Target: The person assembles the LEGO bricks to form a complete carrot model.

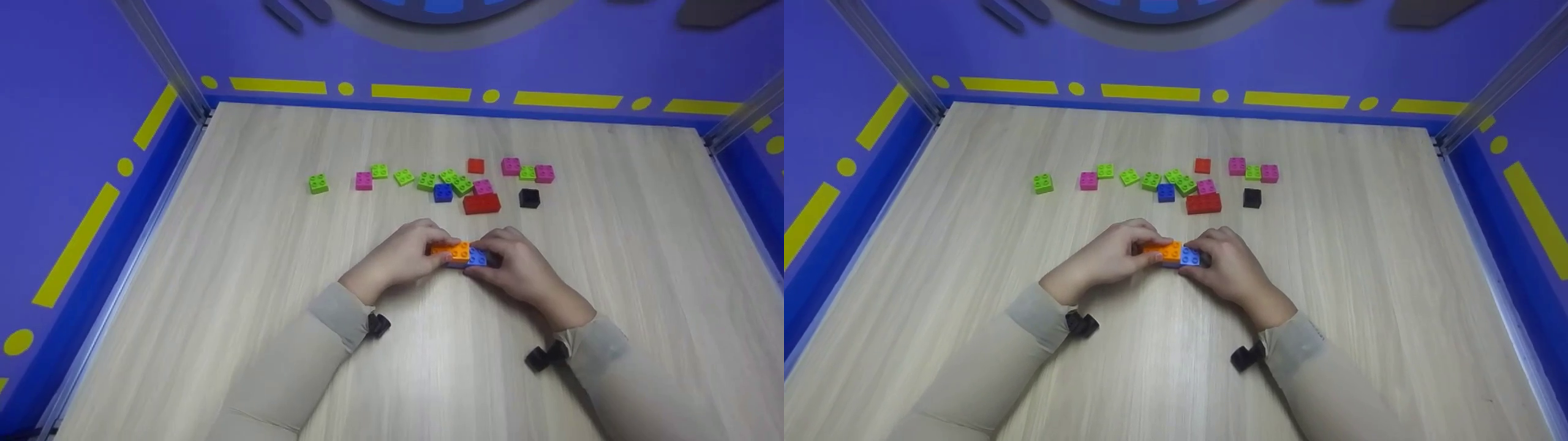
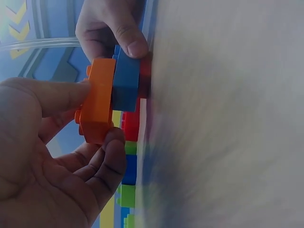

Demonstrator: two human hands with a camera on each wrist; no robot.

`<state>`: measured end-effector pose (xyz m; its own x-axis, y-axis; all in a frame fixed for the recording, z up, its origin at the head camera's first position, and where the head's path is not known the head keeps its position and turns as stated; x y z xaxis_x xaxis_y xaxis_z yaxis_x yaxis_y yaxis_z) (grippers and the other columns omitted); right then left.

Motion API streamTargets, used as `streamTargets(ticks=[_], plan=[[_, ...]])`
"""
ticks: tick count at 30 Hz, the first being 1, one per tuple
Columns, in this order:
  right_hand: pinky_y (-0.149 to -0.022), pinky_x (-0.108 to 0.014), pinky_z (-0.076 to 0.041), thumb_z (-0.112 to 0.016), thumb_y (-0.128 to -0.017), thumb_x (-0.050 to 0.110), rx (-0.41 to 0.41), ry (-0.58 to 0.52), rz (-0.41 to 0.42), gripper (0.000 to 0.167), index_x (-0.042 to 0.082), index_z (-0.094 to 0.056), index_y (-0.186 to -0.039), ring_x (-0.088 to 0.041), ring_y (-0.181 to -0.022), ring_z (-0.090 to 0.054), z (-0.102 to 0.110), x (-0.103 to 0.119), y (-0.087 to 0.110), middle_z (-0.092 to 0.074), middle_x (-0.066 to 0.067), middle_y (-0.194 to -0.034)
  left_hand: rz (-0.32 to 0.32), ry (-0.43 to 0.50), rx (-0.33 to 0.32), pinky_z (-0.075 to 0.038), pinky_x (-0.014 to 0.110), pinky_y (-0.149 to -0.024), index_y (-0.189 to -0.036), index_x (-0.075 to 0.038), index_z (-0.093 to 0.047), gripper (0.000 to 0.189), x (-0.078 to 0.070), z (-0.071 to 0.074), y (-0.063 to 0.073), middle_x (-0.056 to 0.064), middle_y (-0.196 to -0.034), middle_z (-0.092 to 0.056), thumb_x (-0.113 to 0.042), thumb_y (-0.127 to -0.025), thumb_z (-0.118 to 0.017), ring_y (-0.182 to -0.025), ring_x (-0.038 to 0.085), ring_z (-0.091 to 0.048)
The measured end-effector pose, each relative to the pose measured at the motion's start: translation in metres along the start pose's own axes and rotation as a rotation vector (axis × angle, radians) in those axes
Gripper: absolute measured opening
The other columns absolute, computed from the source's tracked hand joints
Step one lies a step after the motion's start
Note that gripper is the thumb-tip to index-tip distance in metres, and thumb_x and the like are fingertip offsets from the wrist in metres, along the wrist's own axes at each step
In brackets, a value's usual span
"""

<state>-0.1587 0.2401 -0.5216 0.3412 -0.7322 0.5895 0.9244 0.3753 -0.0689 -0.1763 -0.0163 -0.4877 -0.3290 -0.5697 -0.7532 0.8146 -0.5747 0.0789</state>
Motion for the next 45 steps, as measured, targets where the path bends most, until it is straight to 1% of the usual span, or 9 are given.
streamTargets(ticks=[9,14,18,21,25,27,31,38,45], plan=[[-0.107,-0.048,-0.062,-0.097,-0.092,0.036,0.047,0.003,0.017,0.045,0.013,-0.085,-0.129,-0.025,-0.12,-0.063,0.003,0.0,-0.005,-0.077,-0.006,-0.128,0.043,-0.075,0.029,-0.055,0.04,-0.116,-0.145,-0.02,-0.078,0.034,-0.006,0.001,0.003,0.005,-0.135,-0.069,-0.026,-0.113,-0.069,-0.12,0.023,-0.064],[-0.116,-0.056,-0.054,-0.086,-0.102,0.034,0.092,-0.122,0.032,0.04,0.012,-0.082,-0.135,-0.029,-0.129,-0.062,0.017,-0.008,-0.012,-0.077,-0.008,-0.137,0.049,-0.092,0.031,-0.056,0.038,-0.113,-0.145,-0.022,-0.078,0.033,-0.009,0.001,0.002,0.003,-0.132,-0.067,-0.027,-0.114,-0.069,-0.117,0.022,-0.064],[-0.121,-0.053,-0.047,-0.073,-0.111,0.023,-0.007,-0.266,-0.01,0.03,0.007,-0.081,-0.135,-0.031,-0.131,-0.063,0.029,-0.018,-0.02,-0.077,-0.014,-0.137,0.053,-0.09,0.027,-0.055,0.039,-0.115,-0.145,-0.023,-0.078,0.032,-0.009,-0.001,0.001,0.003,-0.132,-0.067,-0.027,-0.114,-0.068,-0.119,0.021,-0.064],[-0.12,-0.05,-0.045,-0.07,-0.113,0.026,-0.116,-0.307,-0.068,0.03,0.007,-0.081,-0.133,-0.029,-0.13,-0.06,0.032,-0.025,-0.026,-0.074,-0.014,-0.136,0.058,-0.092,0.034,-0.055,0.039,-0.117,-0.145,-0.024,-0.077,0.032,-0.009,-0.001,0.001,0.003,-0.134,-0.068,-0.027,-0.115,-0.068,-0.121,0.021,-0.064],[-0.127,-0.059,-0.039,-0.072,-0.112,0.028,-0.186,-0.257,-0.08,0.034,0.008,-0.078,-0.139,-0.034,-0.144,-0.051,0.03,-0.033,-0.032,-0.067,-0.013,-0.151,0.056,-0.109,0.05,-0.054,0.04,-0.119,-0.145,-0.025,-0.076,0.032,-0.008,-0.001,0.0,0.004,-0.137,-0.068,-0.028,-0.115,-0.066,-0.123,0.022,-0.065],[-0.132,-0.065,-0.032,-0.073,-0.111,0.027,-0.177,-0.196,-0.073,0.04,0.009,-0.075,-0.146,-0.037,-0.153,-0.043,0.028,-0.035,-0.034,-0.062,-0.013,-0.162,0.057,-0.115,0.055,-0.054,0.041,-0.12,-0.145,-0.024,-0.076,0.032,-0.009,0.0,0.0,0.004,-0.138,-0.067,-0.028,-0.116,-0.066,-0.123,0.022,-0.065],[-0.131,-0.069,-0.025,-0.075,-0.109,0.026,-0.13,-0.095,-0.071,0.05,0.009,-0.069,-0.155,-0.042,-0.156,-0.037,0.025,-0.038,-0.035,-0.056,-0.012,-0.172,0.055,-0.122,0.053,-0.055,0.041,-0.119,-0.145,-0.023,-0.075,0.031,-0.009,0.0,0.0,0.004,-0.136,-0.067,-0.029,-0.116,-0.066,-0.121,0.022,-0.065],[-0.124,-0.064,-0.026,-0.082,-0.104,0.018,-0.171,-0.04,-0.061,0.045,0.006,-0.075,-0.146,-0.043,-0.142,-0.044,0.025,-0.04,-0.037,-0.065,-0.019,-0.153,0.046,-0.102,0.038,-0.056,0.041,-0.118,-0.144,-0.023,-0.075,0.031,-0.007,0.0,0.0,0.004,-0.135,-0.067,-0.028,-0.116,-0.066,-0.12,0.021,-0.065],[-0.124,-0.062,-0.032,-0.086,-0.102,0.02,-0.177,-0.053,-0.126,0.039,0.006,-0.079,-0.137,-0.04,-0.141,-0.048,0.023,-0.043,-0.033,-0.07,-0.016,-0.146,0.053,-0.031,0.041,-0.054,0.04,-0.121,-0.143,-0.023,-0.076,0.03,-0.002,0.0,0.001,0.004,-0.135,-0.067,-0.025,-0.114,-0.068,-0.123,0.021,-0.066]])
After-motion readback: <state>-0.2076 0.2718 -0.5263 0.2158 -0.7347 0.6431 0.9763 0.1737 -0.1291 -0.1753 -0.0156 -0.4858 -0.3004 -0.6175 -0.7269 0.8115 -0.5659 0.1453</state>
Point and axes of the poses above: each hand's wrist, its own y-axis away from the middle knuckle, its own z-axis out of the back of the hand, x = y × z, the point moved 1 cm from there along -y, towards the middle knuckle
